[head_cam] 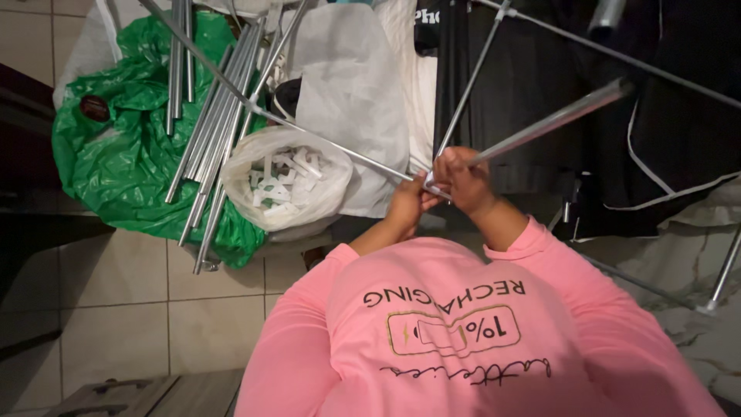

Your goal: The person assembles a metal rack by inserting rods into plastic joints and connecting the frame pieces together by hand.

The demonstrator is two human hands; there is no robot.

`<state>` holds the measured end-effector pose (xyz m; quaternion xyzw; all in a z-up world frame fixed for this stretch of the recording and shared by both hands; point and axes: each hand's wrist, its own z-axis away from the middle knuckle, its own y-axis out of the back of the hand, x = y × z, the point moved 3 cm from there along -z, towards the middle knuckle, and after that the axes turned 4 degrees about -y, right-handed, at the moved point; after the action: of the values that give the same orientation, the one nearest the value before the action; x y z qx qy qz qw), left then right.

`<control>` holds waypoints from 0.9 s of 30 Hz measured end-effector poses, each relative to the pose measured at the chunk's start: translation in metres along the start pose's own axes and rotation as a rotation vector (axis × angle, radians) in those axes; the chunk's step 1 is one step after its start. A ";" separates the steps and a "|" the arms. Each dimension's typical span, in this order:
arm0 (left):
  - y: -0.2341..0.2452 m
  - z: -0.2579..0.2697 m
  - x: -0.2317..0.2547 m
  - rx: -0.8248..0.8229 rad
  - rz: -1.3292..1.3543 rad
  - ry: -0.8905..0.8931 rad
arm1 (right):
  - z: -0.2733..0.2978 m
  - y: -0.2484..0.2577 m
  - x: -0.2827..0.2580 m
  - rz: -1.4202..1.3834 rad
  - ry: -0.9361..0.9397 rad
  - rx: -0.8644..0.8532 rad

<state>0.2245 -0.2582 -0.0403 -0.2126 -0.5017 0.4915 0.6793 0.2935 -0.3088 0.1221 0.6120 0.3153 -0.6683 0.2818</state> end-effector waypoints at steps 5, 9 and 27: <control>0.017 -0.011 -0.025 -0.018 -0.035 -0.108 | -0.003 -0.013 -0.001 0.411 0.108 -0.271; 0.013 0.001 -0.018 0.047 -0.022 -0.097 | -0.007 -0.022 -0.002 0.475 -0.004 -0.335; 0.035 -0.040 -0.020 0.081 -0.132 -0.102 | 0.006 -0.011 0.045 0.388 0.195 0.331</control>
<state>0.2439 -0.2526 -0.0934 -0.1262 -0.5284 0.4754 0.6919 0.2775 -0.3058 0.0782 0.7602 0.1043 -0.5822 0.2689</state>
